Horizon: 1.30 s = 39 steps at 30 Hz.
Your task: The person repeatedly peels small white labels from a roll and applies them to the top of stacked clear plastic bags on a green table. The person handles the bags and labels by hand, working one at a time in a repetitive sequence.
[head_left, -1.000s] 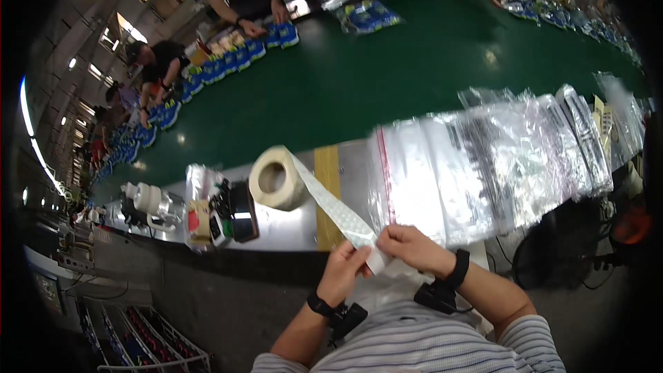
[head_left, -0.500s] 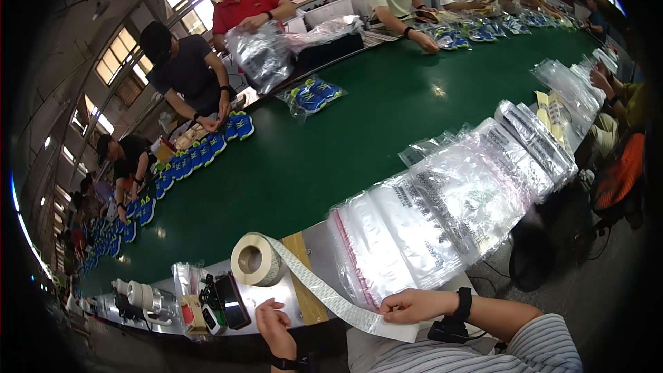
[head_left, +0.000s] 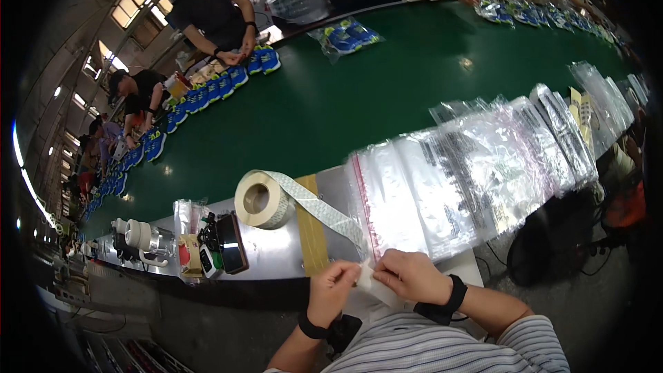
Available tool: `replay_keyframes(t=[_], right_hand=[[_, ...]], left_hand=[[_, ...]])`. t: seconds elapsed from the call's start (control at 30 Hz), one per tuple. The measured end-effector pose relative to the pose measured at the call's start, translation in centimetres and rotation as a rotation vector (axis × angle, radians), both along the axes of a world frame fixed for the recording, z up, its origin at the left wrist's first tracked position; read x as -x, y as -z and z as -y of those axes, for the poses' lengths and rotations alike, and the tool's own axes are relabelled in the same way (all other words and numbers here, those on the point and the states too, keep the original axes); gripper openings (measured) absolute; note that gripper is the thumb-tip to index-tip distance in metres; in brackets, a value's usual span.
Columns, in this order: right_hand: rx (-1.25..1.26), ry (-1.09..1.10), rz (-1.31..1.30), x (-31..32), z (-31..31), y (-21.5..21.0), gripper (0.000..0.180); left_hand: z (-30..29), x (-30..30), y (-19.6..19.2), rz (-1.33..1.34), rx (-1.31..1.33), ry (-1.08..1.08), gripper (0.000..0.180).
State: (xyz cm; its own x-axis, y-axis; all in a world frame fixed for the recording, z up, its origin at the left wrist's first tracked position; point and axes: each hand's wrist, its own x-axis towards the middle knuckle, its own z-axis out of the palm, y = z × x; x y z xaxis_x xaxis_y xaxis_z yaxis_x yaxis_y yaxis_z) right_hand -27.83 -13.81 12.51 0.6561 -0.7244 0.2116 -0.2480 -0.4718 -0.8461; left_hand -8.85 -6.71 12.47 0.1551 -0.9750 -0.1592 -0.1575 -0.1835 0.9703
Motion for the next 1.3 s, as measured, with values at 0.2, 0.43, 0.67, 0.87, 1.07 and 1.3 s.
replay_keyframes(t=[0.2, 0.43, 0.67, 0.87, 1.07, 1.3], right_hand=[[-0.149, 0.011, -0.182, 3.3, 1.5, 1.5, 0.021], [0.370, 0.625, -0.450, -1.2, 6.1, 5.6, 0.029], [0.327, 0.631, -0.337, -0.8, 5.8, 7.9, 0.029], [0.393, 0.681, -0.341, -0.8, 5.7, 6.4, 0.029], [0.228, 0.644, -0.168, 0.7, 6.4, 6.2, 0.012], [0.012, 0.523, -0.097, 2.2, 6.5, 5.8, 0.016]], left_hand=[[1.4, -0.4, -1.5, 0.014, 0.249, -0.235, 0.017], [5.2, 3.2, 3.3, 0.864, 0.475, 0.447, 0.035], [4.2, 2.3, 3.2, 0.803, 0.378, 0.518, 0.053], [4.0, 1.6, 4.6, 0.727, 0.402, 0.528, 0.062], [3.9, 0.0, 5.3, 0.709, 0.339, 0.579, 0.058], [11.9, 2.8, -1.8, -0.505, 0.094, 0.435, 0.058]])
